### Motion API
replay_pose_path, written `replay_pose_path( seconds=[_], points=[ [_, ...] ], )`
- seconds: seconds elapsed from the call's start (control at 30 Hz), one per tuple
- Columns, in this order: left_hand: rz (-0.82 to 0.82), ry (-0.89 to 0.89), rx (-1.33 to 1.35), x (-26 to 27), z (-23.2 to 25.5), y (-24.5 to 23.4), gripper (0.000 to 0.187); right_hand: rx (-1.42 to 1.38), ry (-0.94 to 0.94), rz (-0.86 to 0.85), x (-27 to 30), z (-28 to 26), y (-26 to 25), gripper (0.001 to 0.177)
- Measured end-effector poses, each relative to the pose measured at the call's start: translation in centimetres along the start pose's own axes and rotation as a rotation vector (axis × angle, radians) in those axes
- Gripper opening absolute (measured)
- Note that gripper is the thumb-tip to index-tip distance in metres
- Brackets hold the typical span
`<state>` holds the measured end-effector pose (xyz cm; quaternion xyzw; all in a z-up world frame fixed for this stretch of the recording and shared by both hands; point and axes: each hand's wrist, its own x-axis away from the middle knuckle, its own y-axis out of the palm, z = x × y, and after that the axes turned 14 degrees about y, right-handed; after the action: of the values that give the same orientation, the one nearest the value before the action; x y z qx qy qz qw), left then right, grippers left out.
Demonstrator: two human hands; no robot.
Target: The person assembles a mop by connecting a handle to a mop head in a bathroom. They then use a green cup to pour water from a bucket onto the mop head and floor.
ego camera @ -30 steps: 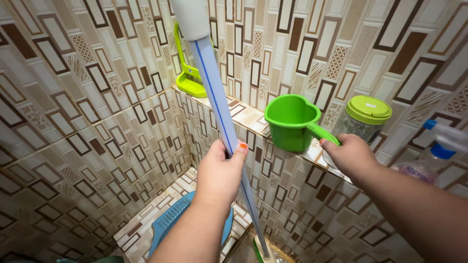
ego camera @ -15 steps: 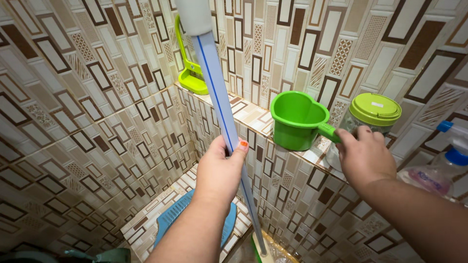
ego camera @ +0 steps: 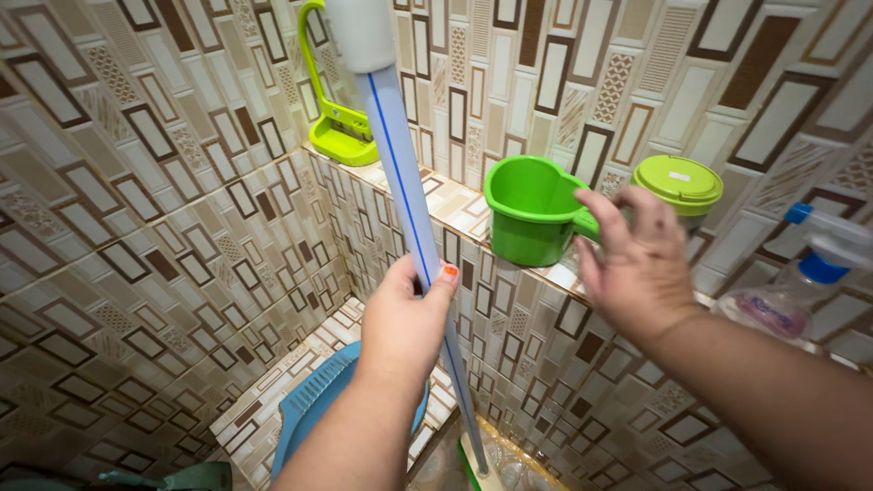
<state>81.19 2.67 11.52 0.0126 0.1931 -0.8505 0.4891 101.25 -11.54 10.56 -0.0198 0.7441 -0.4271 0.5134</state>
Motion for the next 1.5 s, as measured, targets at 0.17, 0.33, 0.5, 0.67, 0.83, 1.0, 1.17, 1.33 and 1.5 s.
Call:
replay_pose_path(
  seconds=[0.17, 0.33, 0.5, 0.67, 0.83, 1.0, 1.17, 1.33, 1.5],
  points=[
    [-0.081, 0.087, 0.109, 1.0, -0.4, 2.1, 0.031, -0.805, 0.178, -0.131, -1.9, -5.9, -4.1, 0.047],
    [-0.16, 0.09, 0.097, 3.7, 0.5, 4.5, 0.034, -1.583, 0.386, -0.541, -2.8, -9.1, -11.5, 0.036],
    [-0.247, 0.138, 0.157, 9.5, 0.8, 5.2, 0.038, -1.615, 0.405, -0.482, 1.1, -10.9, -17.0, 0.027],
    [-0.337, 0.193, 0.13, 16.4, -1.2, 4.9, 0.027, -1.448, 0.659, -0.465, 7.5, -13.2, -23.1, 0.018],
    [-0.409, 0.296, 0.137, 20.7, -4.8, 4.7, 0.026, -1.344, 0.639, -0.384, 13.1, -15.7, -27.3, 0.01],
    [-0.589, 0.325, 0.177, 24.1, -6.6, 3.5, 0.033, -1.165, 0.762, -0.405, 17.8, -17.1, -30.4, 0.01],
    [-0.753, 0.369, 0.128, 27.2, -6.3, 1.2, 0.035, -1.13, 0.837, -0.422, 22.0, -18.1, -32.6, 0.011],
    [-0.725, 0.366, -0.06, 33.7, -4.0, -0.7, 0.031, -1.163, 0.839, -0.362, 25.9, -17.3, -37.6, 0.017],
    [-0.787, 0.278, -0.103, 41.0, -2.5, -2.4, 0.02, -1.276, 0.792, -0.324, 30.6, -16.2, -43.8, 0.038]
  ],
)
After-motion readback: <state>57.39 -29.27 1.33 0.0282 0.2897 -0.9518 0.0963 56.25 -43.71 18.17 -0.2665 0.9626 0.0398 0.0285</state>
